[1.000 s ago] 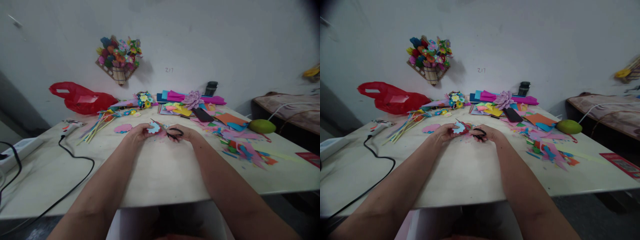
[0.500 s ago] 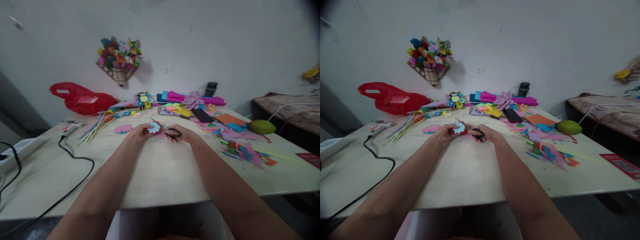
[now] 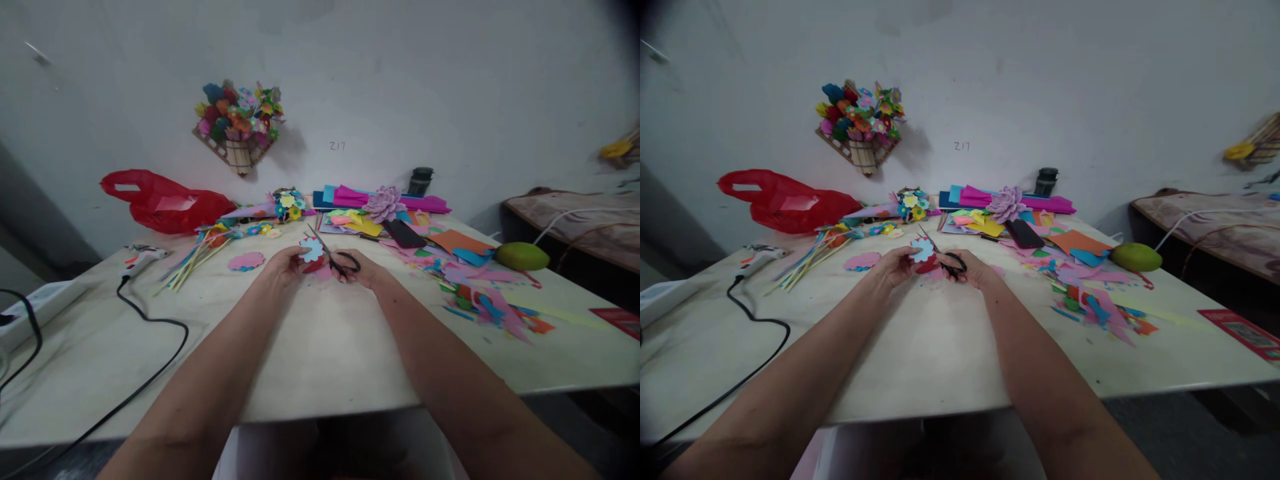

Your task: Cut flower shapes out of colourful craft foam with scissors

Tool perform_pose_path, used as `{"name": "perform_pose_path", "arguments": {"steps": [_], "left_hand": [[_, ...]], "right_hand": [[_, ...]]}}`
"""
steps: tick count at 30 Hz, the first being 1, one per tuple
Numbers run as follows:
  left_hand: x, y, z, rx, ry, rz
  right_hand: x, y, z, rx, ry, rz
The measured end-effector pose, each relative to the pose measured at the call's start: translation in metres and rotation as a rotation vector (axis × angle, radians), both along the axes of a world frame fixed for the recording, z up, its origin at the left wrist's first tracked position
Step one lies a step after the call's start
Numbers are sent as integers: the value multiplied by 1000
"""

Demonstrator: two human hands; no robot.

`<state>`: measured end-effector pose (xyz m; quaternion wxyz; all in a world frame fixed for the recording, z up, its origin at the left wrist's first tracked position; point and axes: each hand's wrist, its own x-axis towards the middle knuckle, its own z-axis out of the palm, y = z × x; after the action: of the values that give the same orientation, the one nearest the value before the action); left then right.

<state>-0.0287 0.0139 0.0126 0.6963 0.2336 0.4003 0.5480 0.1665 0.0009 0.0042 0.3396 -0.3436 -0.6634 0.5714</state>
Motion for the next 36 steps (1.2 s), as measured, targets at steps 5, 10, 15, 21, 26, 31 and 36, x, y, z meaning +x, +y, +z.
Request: {"name": "perform_pose_path", "arguments": {"steps": [5,10,15,21,26,31,36], "left_hand": [[7,-7,6,-5,-11,2],[13,-13,10,-9,-48,30],[20,-13,7,19,-123,62],[29,-18,8,64,-106,169],[32,-22,11,41,-99,182],[31,-22,10,18,-126,175],[30,-20,7,33,-119,173]], "right_hand": [[-1,2,-4,17,51,18],[-4,2,-4,-4,90,-14],[-8,0,-3,-71,142,-72],[-13,-4,-1,-84,156,-132],[-17,-6,0,-91,149,-163],[-17,-6,0,-71,121,-145],[-16,-4,-2,-50,116,-127]]}}
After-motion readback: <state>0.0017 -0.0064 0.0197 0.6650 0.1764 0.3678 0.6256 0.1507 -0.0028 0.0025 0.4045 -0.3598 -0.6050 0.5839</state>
